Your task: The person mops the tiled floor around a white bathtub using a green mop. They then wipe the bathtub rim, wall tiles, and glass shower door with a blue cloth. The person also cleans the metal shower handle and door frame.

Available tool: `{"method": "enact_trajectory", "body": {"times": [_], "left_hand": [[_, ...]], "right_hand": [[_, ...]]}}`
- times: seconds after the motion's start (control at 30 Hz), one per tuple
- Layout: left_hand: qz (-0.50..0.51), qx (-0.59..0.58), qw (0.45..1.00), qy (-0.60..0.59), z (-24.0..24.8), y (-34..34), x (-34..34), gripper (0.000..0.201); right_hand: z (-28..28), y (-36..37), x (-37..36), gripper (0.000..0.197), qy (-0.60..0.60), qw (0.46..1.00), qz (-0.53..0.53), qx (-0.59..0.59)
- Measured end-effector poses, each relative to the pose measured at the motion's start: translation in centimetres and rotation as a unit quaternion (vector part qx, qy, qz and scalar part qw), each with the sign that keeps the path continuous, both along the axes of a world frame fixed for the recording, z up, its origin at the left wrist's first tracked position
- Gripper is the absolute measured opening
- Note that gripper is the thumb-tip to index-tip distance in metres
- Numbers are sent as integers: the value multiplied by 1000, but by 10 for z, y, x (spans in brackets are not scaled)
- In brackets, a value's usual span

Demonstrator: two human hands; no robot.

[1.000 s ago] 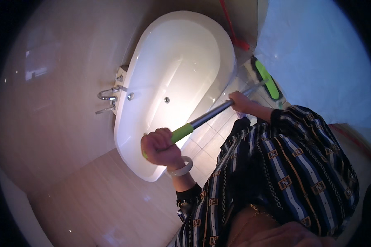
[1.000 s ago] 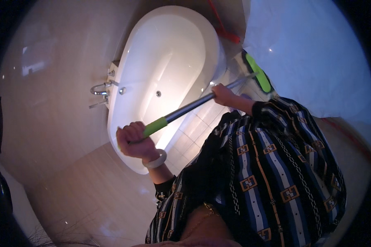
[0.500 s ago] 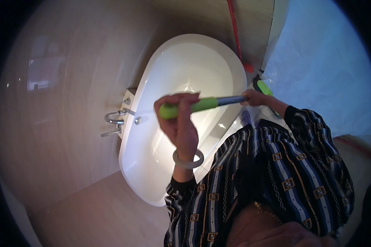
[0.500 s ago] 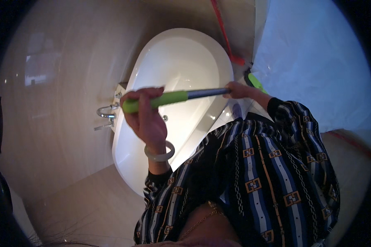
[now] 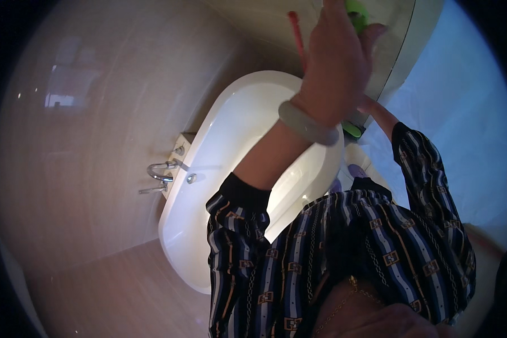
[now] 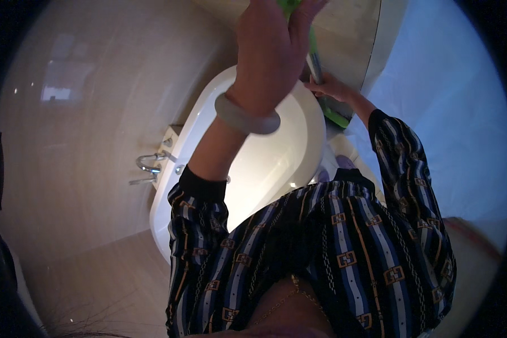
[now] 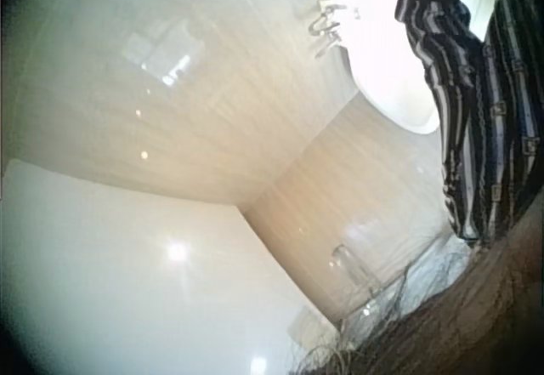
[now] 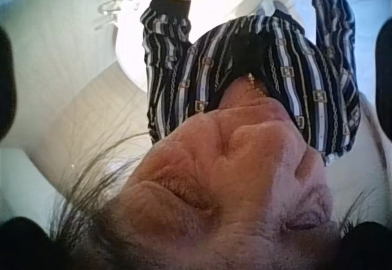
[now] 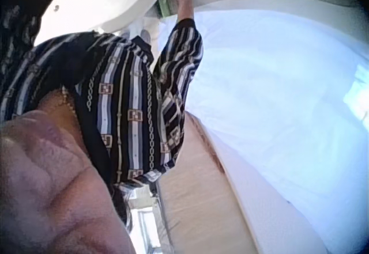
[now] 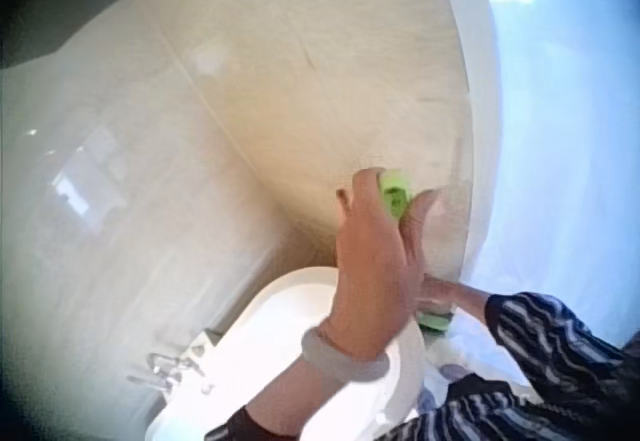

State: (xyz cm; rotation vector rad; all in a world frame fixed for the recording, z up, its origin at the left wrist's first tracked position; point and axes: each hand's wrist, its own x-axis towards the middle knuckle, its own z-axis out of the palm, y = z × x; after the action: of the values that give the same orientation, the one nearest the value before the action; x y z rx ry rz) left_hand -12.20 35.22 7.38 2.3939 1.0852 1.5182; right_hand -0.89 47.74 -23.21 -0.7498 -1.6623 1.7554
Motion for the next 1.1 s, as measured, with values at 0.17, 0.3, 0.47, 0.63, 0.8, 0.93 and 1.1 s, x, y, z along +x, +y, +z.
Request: {"method": "enact_trajectory", "body": {"times": [0.17, 0.3, 0.47, 0.63, 0.8, 0.93, 1.1], "left_hand": [[93, -13, 995, 24, -27, 19, -35, 39], [92, -203, 974, 42, -77, -14, -67, 33], [197, -375, 906, 6, -177, -119, -100, 25], [296, -474, 820, -120, -287, -247, -114, 28], [384, -423, 799, -187, -384, -353, -79, 35], [449, -526, 705, -157, -414, -429, -13, 40], [435, -561, 693, -121, -435, -427, -10, 39]], "right_hand": [[-15, 18, -48, 43, -72, 948, -305, -62], [-41, 42, -36, 62, -224, 897, -382, -7], [-63, 50, -72, 72, -179, 874, -447, -70], [-114, 77, -91, 84, -176, 870, -453, -81], [-181, 150, -39, 58, -630, 618, -189, 430], [-180, 108, -29, 49, -581, 726, -120, 348], [-188, 174, 55, 48, -620, 578, -46, 529]]}}
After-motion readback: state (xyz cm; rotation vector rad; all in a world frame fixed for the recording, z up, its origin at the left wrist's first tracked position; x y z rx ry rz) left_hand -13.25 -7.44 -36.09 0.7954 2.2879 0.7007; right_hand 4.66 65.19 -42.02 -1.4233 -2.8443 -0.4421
